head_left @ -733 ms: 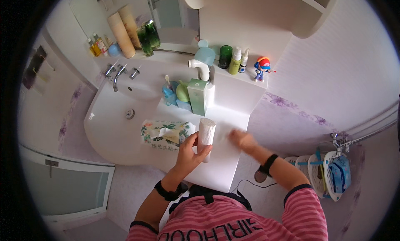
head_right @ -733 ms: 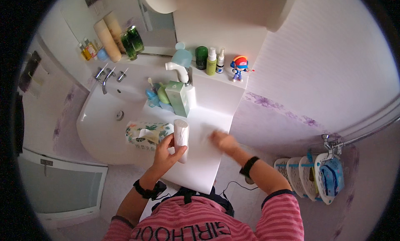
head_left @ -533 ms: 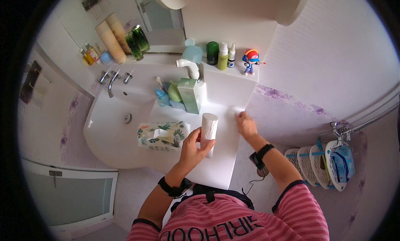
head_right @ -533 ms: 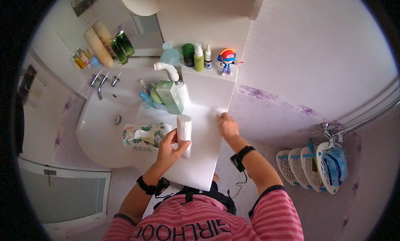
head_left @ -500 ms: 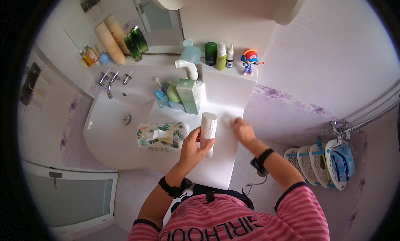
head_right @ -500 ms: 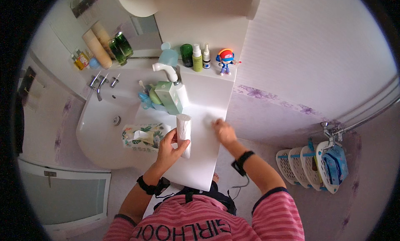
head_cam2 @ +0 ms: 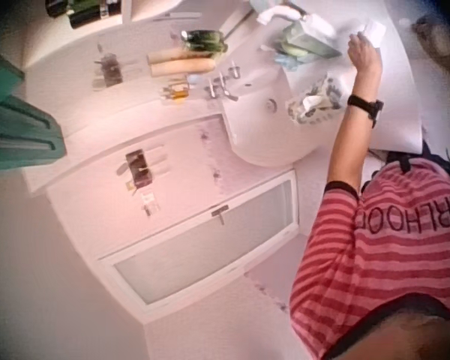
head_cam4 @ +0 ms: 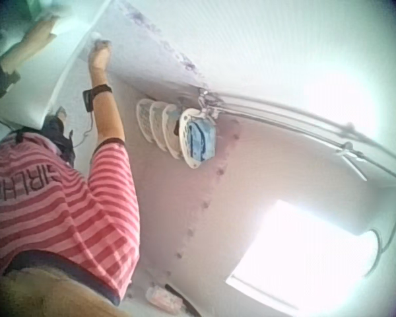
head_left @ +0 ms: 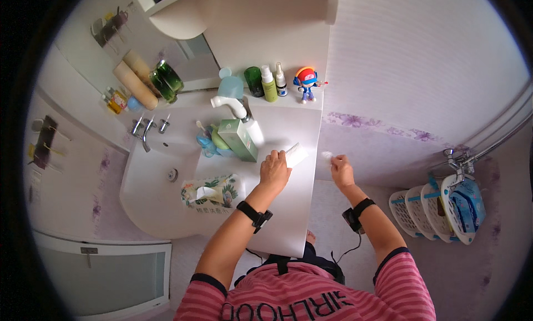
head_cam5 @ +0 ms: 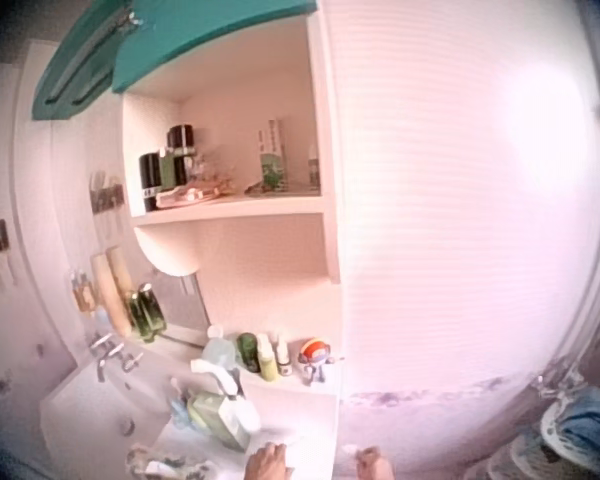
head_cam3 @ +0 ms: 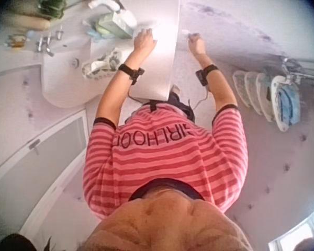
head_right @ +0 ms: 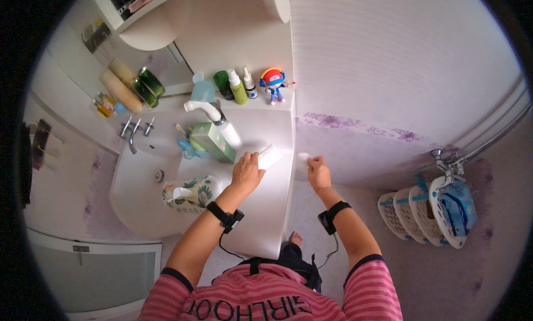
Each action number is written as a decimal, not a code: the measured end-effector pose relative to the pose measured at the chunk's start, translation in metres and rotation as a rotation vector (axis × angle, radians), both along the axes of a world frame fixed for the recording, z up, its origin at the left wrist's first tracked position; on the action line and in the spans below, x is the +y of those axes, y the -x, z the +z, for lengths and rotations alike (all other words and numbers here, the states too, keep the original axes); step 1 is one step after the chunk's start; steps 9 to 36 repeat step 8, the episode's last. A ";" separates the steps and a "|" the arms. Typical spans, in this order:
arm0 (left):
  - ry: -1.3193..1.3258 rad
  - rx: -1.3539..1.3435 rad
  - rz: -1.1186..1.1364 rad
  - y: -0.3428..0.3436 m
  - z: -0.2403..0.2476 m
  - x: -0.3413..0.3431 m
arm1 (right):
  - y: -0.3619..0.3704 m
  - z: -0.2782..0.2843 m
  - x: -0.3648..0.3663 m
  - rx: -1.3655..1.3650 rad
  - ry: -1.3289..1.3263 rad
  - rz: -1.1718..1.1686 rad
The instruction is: The person wipes several bottles and jars with a tissue, then cleans the sink faucet, the sink basin, and the vanity surface. They also wipe down a soap dispenser and a toothbrush holder.
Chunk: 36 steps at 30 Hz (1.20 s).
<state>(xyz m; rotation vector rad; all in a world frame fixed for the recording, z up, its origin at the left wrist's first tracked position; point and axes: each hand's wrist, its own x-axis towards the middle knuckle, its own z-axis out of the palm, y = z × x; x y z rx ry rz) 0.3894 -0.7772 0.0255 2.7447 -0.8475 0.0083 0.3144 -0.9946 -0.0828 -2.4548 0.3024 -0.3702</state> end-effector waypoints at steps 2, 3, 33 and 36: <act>-0.107 -0.013 -0.028 -0.008 -0.011 -0.016 | -0.017 -0.031 -0.022 -0.214 -0.207 -0.300; -0.134 -0.010 -0.009 -0.010 -0.015 -0.019 | -0.027 -0.033 -0.022 -0.218 -0.212 -0.302; -0.202 -0.034 -0.026 -0.023 -0.031 -0.019 | -0.070 -0.051 0.013 0.167 -1.280 -0.341; -0.202 -0.034 -0.026 -0.023 -0.031 -0.019 | -0.070 -0.051 0.013 0.167 -1.280 -0.341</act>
